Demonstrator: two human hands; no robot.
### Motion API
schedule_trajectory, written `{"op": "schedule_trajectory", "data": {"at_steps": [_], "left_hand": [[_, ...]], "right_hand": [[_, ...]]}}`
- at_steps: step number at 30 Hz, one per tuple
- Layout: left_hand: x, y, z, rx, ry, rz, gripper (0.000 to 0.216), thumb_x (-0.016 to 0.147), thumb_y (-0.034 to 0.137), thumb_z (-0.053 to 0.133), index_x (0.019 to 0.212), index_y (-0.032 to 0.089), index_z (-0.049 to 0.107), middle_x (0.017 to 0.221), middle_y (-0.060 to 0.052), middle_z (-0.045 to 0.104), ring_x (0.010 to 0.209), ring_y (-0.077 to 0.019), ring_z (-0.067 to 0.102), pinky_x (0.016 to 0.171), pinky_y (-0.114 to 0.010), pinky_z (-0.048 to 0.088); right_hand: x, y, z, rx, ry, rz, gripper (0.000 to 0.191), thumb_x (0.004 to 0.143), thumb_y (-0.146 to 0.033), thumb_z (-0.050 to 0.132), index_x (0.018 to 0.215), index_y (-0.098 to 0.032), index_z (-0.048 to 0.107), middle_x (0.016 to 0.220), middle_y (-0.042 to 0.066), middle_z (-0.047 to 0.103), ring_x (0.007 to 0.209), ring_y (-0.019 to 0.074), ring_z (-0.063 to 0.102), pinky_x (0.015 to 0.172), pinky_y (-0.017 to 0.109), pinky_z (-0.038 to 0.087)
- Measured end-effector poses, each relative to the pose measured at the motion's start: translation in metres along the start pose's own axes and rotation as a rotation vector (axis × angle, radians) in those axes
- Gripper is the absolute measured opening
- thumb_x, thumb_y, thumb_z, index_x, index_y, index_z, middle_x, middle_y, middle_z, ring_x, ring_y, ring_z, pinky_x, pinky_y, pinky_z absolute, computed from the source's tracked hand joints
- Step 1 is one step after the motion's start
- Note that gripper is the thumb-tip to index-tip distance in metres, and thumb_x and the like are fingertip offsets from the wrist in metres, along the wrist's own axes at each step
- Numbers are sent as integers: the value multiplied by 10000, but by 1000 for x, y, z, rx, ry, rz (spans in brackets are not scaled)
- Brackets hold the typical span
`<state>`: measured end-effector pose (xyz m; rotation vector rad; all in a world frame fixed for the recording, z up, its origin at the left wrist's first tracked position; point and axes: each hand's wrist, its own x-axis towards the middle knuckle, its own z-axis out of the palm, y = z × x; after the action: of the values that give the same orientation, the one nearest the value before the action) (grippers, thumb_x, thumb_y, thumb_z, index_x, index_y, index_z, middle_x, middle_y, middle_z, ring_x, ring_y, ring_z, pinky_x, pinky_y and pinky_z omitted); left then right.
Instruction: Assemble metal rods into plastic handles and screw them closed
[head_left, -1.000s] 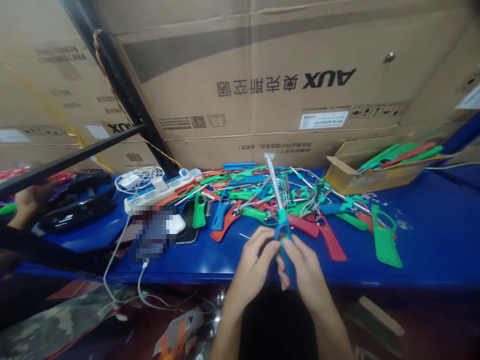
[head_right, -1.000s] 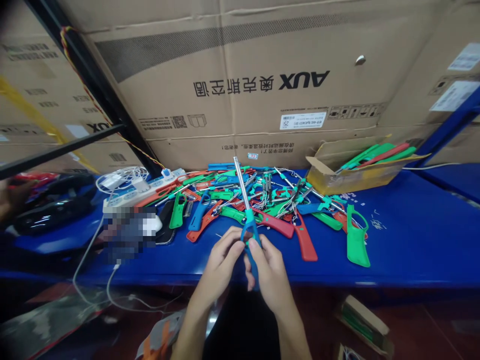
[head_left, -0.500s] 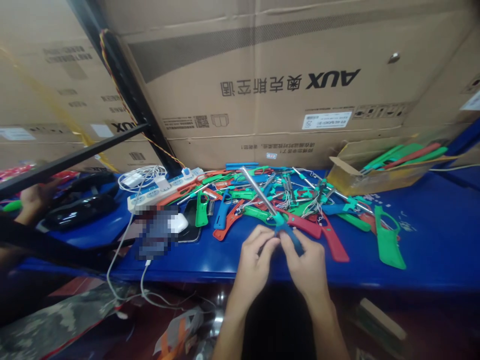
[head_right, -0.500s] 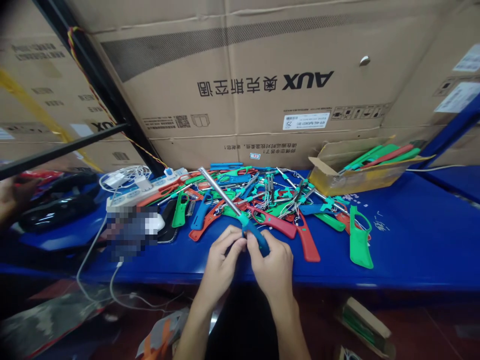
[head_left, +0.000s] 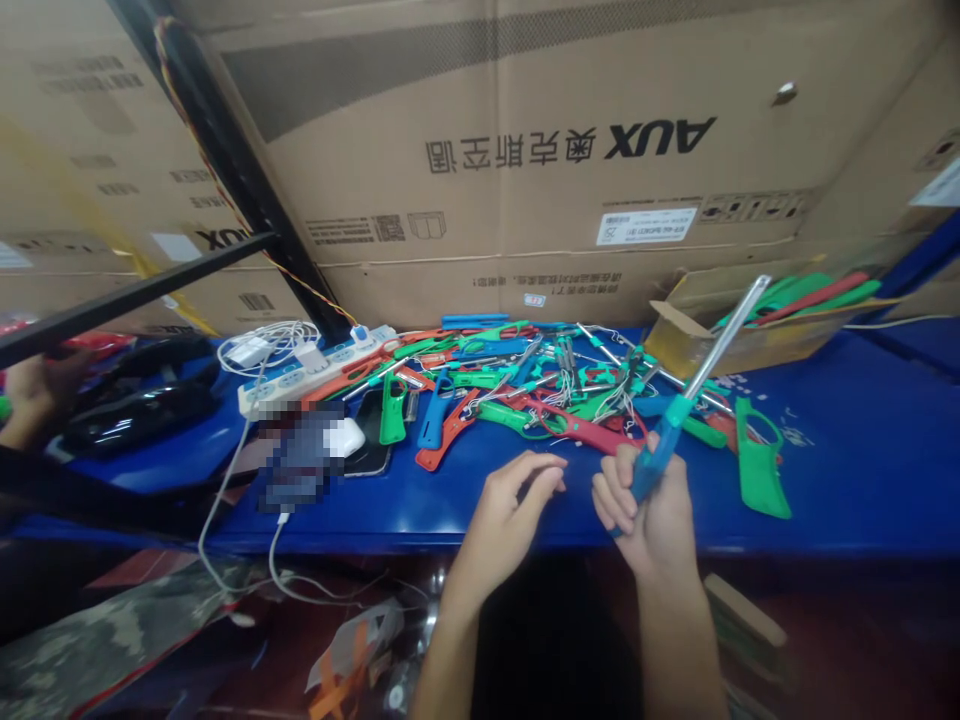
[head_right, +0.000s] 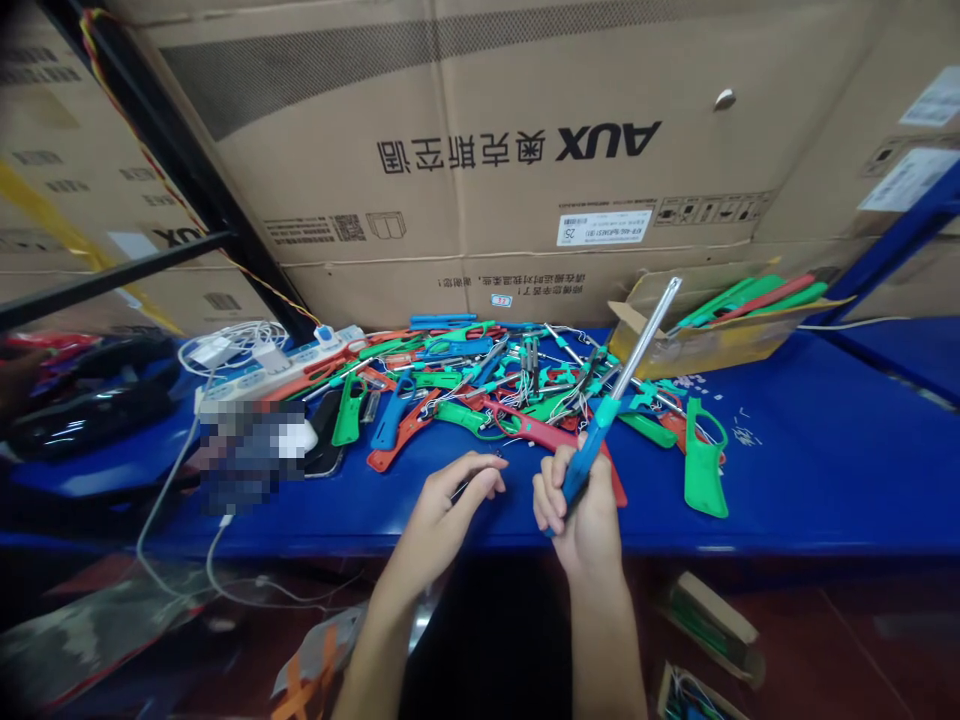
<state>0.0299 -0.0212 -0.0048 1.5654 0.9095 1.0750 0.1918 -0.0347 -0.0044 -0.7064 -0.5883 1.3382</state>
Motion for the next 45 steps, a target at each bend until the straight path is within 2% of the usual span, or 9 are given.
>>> {"op": "schedule_trajectory", "data": {"at_steps": [3, 6, 9, 12, 19, 28, 37, 45], "left_hand": [[0, 1, 0, 25, -7, 5, 249, 1035, 350, 547, 1075, 201, 743, 923, -23, 708, 884, -164, 654, 862, -252, 481], [0, 1, 0, 35, -10, 10, 248, 1035, 345, 545, 1071, 201, 743, 922, -22, 712, 889, -166, 658, 863, -251, 482], [1, 1, 0, 39, -9, 9, 257, 1033, 353, 544, 1064, 197, 745, 925, -29, 719, 893, -175, 660, 862, -258, 484], [1, 1, 0, 36, -10, 11, 261, 1034, 352, 541, 1074, 192, 744, 934, -34, 723, 897, -177, 663, 867, -261, 484], [0, -2, 0, 19, -18, 19, 254, 1039, 350, 541, 1085, 208, 747, 949, -23, 719, 906, -169, 664, 873, -256, 482], [1, 0, 0, 4, -10, 27, 244, 1035, 332, 560, 1122, 233, 766, 938, -13, 715, 901, -166, 659, 877, -259, 473], [1, 2, 1, 13, -14, 37, 249, 1038, 321, 548, 1095, 220, 769, 938, -22, 721, 891, -176, 656, 874, -266, 473], [0, 3, 1, 44, -12, 40, 271, 1039, 338, 534, 1091, 213, 769, 932, -36, 725, 890, -191, 660, 886, -285, 486]], "right_hand": [[-1, 1, -1, -9, -14, -12, 519, 887, -589, 630, 553, -202, 543, 401, -73, 369, 299, 62, 332, 328, 188, 381], [-1, 5, 1, -74, 9, -27, 388, 858, -545, 662, 670, -213, 589, 403, -86, 398, 298, 67, 333, 321, 187, 374], [-2, 11, 5, -212, 56, -43, 313, 873, -529, 653, 834, -221, 614, 410, -101, 424, 297, 71, 334, 319, 184, 360], [-1, 17, 7, -366, 78, -57, 328, 898, -540, 643, 892, -218, 589, 426, -109, 427, 314, 68, 346, 331, 177, 352], [-2, 22, 5, -462, 47, -45, 403, 924, -616, 614, 910, -217, 559, 480, -103, 440, 365, 64, 373, 365, 179, 354], [-2, 19, 13, -623, 23, -60, 445, 924, -642, 582, 796, -224, 497, 481, -92, 419, 387, 72, 374, 361, 182, 340], [-4, 20, 14, -652, 25, -64, 457, 928, -664, 568, 818, -225, 502, 500, -91, 407, 408, 79, 369, 361, 183, 328], [-3, 23, 16, -680, 123, -90, 410, 923, -628, 581, 828, -235, 511, 494, -87, 427, 408, 93, 391, 354, 185, 346]]}}
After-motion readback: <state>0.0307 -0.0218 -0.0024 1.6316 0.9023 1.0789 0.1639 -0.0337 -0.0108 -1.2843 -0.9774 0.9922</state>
